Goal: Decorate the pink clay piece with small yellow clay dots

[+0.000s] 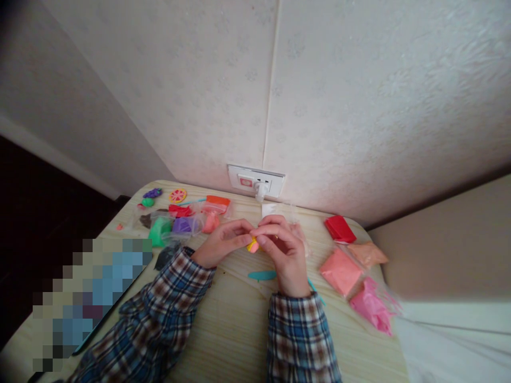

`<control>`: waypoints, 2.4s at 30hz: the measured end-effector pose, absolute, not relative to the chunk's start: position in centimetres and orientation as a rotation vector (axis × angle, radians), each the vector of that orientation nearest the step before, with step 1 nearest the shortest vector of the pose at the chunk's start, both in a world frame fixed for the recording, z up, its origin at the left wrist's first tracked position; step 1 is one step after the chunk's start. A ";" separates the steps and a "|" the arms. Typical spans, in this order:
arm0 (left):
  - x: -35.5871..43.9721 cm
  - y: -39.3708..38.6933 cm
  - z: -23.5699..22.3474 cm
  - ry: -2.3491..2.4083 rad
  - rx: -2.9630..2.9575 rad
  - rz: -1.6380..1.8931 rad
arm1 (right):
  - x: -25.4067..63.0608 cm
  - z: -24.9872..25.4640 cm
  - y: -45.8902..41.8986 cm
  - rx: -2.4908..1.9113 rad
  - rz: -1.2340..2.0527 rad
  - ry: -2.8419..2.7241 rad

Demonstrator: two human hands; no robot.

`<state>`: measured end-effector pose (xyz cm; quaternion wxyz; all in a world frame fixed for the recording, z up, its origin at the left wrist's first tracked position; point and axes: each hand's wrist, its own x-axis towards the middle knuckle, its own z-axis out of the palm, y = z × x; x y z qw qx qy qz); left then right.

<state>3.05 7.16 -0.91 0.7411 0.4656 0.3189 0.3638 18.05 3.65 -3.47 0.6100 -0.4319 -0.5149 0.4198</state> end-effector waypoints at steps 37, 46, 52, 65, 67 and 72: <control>2.5 7.4 -1.5 0.527 0.803 0.897 | 18.4 -2.8 3.6 -1.060 0.941 -1.281; 2.6 7.4 -1.6 0.494 0.772 0.914 | 18.4 -2.9 3.6 -1.070 0.920 -1.326; 2.6 7.5 -1.7 0.485 0.784 0.916 | 18.3 -2.6 3.5 -1.103 0.869 -1.356; 2.3 7.4 -1.7 0.446 0.831 0.921 | 18.4 -2.7 3.5 -1.157 0.801 -1.341; 2.3 7.4 -1.7 0.441 0.846 0.923 | 18.2 -2.5 3.5 -1.139 0.813 -1.351; 2.2 7.4 -2.0 0.454 0.850 0.938 | 18.0 -1.9 3.6 -1.106 0.837 -1.380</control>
